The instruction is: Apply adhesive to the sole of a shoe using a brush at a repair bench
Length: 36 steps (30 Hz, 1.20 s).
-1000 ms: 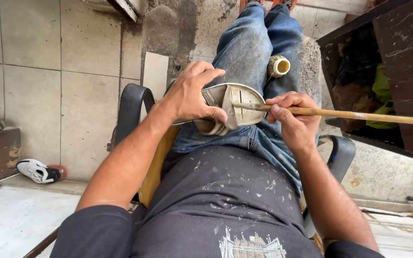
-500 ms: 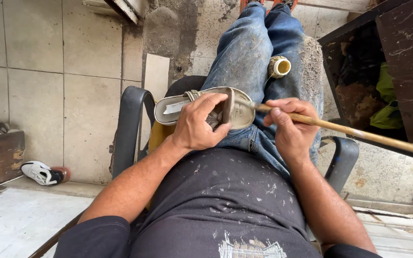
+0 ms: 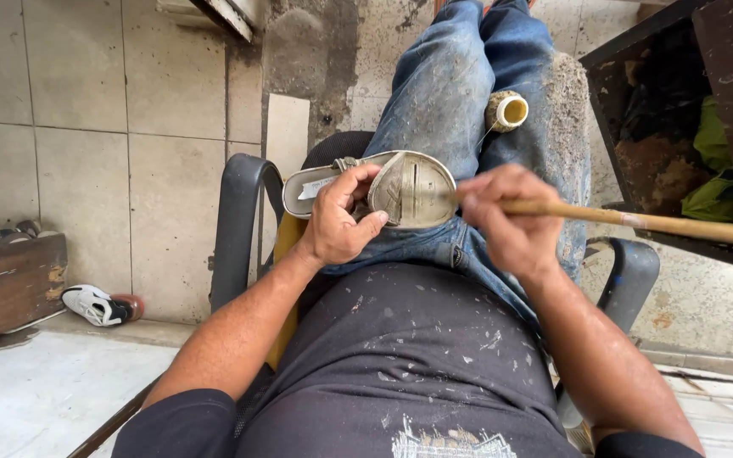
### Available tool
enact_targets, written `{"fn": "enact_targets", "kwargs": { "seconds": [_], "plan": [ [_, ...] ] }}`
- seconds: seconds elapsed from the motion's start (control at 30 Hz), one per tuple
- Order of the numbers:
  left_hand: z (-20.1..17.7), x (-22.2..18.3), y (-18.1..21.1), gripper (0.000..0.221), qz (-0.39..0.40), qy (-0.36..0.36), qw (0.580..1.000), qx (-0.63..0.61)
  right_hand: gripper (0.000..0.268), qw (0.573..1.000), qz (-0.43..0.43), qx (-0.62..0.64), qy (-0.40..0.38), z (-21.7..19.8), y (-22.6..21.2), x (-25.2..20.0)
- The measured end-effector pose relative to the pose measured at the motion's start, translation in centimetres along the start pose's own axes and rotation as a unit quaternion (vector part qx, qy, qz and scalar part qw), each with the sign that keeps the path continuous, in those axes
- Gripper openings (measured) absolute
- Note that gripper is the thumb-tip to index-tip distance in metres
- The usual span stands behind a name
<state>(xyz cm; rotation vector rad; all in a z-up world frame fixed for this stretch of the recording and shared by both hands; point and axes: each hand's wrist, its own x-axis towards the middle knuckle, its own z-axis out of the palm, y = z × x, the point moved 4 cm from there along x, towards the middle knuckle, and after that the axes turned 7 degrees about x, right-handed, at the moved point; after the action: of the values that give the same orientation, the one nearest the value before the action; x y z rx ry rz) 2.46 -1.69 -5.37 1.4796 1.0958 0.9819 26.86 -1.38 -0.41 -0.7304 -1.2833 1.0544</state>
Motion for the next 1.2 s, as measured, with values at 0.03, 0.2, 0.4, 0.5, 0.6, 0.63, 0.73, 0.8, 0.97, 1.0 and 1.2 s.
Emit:
{"fn": "enact_targets", "kwargs": {
  "seconds": [0.03,0.2,0.4,0.5,0.6,0.63,0.73,0.8,0.97,1.0,1.2],
  "plan": [
    [0.0,0.2,-0.1,0.055,0.005,0.002,1.0,-0.008,0.014,0.999,-0.005,0.027,0.038,-0.4,0.5,0.3],
    [-0.5,1.1,2.2,0.053,0.041,0.018,0.998,0.055,0.019,0.992,0.022,0.088,0.091,0.1,0.3,0.2],
    [-0.1,1.3,3.1,0.049,0.126,0.06,0.982,0.127,0.022,0.989,0.048,0.121,0.073,-0.6,-1.3,0.2],
    [0.3,0.5,2.9,0.05,0.106,0.046,0.986,0.123,0.023,0.99,0.056,0.118,0.046,-1.4,-0.9,1.0],
    [0.7,0.3,3.2,0.051,0.118,0.045,0.981,0.149,0.024,0.992,0.049,0.113,0.04,-1.7,-1.0,2.3],
    [0.9,-0.2,3.3,0.05,0.12,0.049,0.978,0.161,0.026,0.989,0.069,0.125,0.034,-1.4,-1.2,2.3],
    [1.1,-0.2,3.5,0.047,0.151,0.07,0.966,0.199,0.028,0.986,0.1,0.131,0.019,-1.8,-1.2,3.9],
    [1.5,-0.9,3.1,0.045,0.165,0.073,0.965,0.191,0.025,0.986,0.104,0.127,0.038,-2.8,0.7,3.7],
    [1.4,-0.9,3.2,0.04,0.209,0.095,0.952,0.201,0.022,0.977,0.151,0.133,0.064,-3.4,3.2,3.9],
    [1.4,-0.9,3.1,0.04,0.217,0.092,0.951,0.203,0.022,0.976,0.157,0.137,0.065,-3.3,3.4,4.1],
    [1.5,-1.3,2.4,0.039,0.228,0.096,0.947,0.205,0.026,0.971,0.142,0.19,0.029,-3.2,1.4,4.4]
  ]
}}
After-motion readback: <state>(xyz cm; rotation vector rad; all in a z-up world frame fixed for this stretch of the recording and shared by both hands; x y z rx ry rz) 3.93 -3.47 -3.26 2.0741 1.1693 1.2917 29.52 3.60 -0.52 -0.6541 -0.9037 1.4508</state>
